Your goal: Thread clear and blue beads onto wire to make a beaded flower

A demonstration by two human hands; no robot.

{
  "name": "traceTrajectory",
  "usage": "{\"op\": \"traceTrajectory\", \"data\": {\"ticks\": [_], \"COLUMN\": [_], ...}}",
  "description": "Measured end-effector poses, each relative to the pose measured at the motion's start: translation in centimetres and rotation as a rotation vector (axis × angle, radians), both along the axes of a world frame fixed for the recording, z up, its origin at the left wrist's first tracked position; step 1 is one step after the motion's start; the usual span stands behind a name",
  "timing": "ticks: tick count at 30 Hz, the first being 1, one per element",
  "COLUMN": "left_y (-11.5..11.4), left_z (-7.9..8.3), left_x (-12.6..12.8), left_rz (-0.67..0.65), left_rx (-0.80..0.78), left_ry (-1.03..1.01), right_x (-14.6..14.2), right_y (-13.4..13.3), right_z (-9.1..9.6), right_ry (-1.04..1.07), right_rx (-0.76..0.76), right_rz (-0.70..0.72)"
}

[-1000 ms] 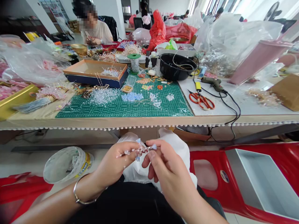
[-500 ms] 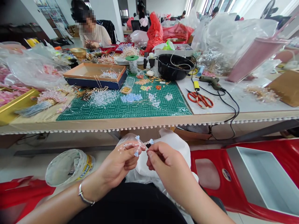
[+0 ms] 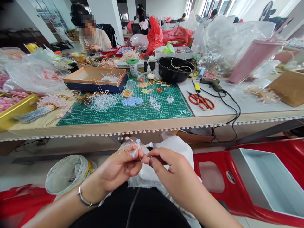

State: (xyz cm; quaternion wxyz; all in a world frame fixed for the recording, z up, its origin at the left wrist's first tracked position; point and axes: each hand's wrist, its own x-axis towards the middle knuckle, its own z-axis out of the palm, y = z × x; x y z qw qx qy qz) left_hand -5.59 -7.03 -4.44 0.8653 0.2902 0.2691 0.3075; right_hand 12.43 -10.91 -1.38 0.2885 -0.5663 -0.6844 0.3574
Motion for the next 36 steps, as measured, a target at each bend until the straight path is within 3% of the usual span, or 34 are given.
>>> {"op": "traceTrajectory", "data": {"ticks": [3, 8, 11, 14, 19, 23, 27, 32, 36], "left_y": [0.3, 0.5, 0.3, 0.1, 0.0, 0.0, 0.2, 0.5, 0.4], "left_z": [-0.3, -0.5, -0.4, 0.0, 0.4, -0.1, -0.5, 0.3, 0.9], "left_x": [-0.1, -0.3, -0.3, -0.1, -0.2, -0.4, -0.3, -0.3, -0.6], "left_rz": [-0.037, -0.111, -0.127, -0.129, -0.068, -0.174, -0.273, -0.29, -0.197], "left_rx": [-0.052, -0.045, 0.019, 0.052, 0.06, -0.024, -0.109, -0.181, -0.05], "left_ry": [-0.103, -0.186, -0.117, -0.013, 0.013, -0.065, -0.138, -0.087, 0.045], "right_x": [0.7, 2.1, 2.0, 1.1, -0.1, 0.0, 0.3, 0.4, 0.3], "right_y": [0.2, 1.2, 1.8, 2.0, 1.5, 1.0, 1.0, 0.8, 0.6], "right_z": [0.0, -0.1, 0.8, 1.5, 1.2, 0.8, 0.6, 0.5, 0.2], "right_ry": [0.053, 0.165, 0.206, 0.106, -0.03, 0.007, 0.022, 0.034, 0.067], "right_rx": [-0.051, 0.0, -0.015, -0.019, 0.171, 0.344, 0.411, 0.397, 0.267], "right_rz": [0.034, -0.077, -0.049, 0.026, 0.045, 0.164, 0.218, 0.22, 0.149]}}
